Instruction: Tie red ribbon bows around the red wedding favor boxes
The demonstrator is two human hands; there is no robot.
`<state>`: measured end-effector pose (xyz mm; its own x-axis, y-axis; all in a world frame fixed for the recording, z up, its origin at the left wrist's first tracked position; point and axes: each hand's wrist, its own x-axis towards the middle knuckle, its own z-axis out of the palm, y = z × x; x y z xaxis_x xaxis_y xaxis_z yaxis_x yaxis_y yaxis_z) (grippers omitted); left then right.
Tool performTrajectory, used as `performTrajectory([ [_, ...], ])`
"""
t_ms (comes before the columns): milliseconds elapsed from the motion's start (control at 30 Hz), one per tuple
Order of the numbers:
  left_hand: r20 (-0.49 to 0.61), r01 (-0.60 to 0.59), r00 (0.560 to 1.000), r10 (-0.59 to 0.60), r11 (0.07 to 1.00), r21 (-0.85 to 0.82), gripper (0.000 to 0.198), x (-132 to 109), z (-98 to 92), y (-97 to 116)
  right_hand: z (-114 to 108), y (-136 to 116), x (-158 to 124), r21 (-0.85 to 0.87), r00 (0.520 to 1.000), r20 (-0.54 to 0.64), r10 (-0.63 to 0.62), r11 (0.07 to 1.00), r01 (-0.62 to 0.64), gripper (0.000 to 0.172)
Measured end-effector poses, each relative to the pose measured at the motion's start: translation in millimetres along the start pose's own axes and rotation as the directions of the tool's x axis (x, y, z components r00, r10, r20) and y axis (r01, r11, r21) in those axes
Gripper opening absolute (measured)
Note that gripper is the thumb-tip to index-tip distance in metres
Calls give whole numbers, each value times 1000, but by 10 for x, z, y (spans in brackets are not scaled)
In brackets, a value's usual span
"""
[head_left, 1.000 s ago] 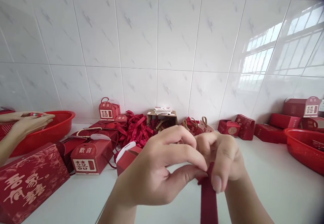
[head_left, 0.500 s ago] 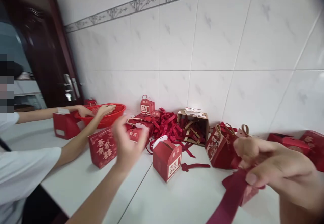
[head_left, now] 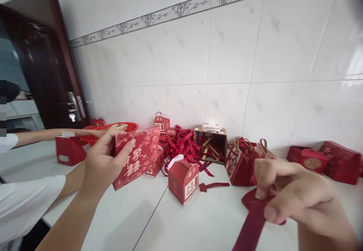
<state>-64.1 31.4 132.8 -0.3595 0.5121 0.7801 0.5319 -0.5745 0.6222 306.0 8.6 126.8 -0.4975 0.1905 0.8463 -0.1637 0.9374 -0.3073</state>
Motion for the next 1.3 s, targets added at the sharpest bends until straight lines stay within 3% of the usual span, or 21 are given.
performTrajectory([
  [67,-51,-75,996,68,986,-151,15,-30,327,478,40,9,21,-40,995,-81,-50,998,47,17],
  [167,-60,-159,987,149,847,-507,13,-164,817,987,68,41,52,-163,958,-260,-120,984,79,16],
  [267,112,-106,968,225,770,-629,9,-369,1198,1144,63,71,59,-220,910,-394,-133,974,47,14],
  [400,172,-172,924,341,774,-610,8,-599,1453,1071,85,101,42,-267,878,-467,-110,963,-21,9],
  [633,238,-242,836,494,723,-647,18,-699,1447,997,143,133,33,-347,855,-517,-34,922,-174,10],
  [867,271,-278,779,566,699,-659,20,-671,1403,956,136,148,35,-358,873,-486,-35,920,-162,10],
  [1067,262,-333,766,587,712,-619,18,-649,1400,933,131,114,32,-411,883,-468,-38,894,-179,8],
  [1200,272,-364,747,607,715,-596,20,-656,1435,923,115,121,25,-416,895,-443,-45,895,-162,16],
  [1300,274,-363,745,608,714,-599,20,-681,1459,926,133,167,40,-413,855,-506,-113,902,-126,22],
])
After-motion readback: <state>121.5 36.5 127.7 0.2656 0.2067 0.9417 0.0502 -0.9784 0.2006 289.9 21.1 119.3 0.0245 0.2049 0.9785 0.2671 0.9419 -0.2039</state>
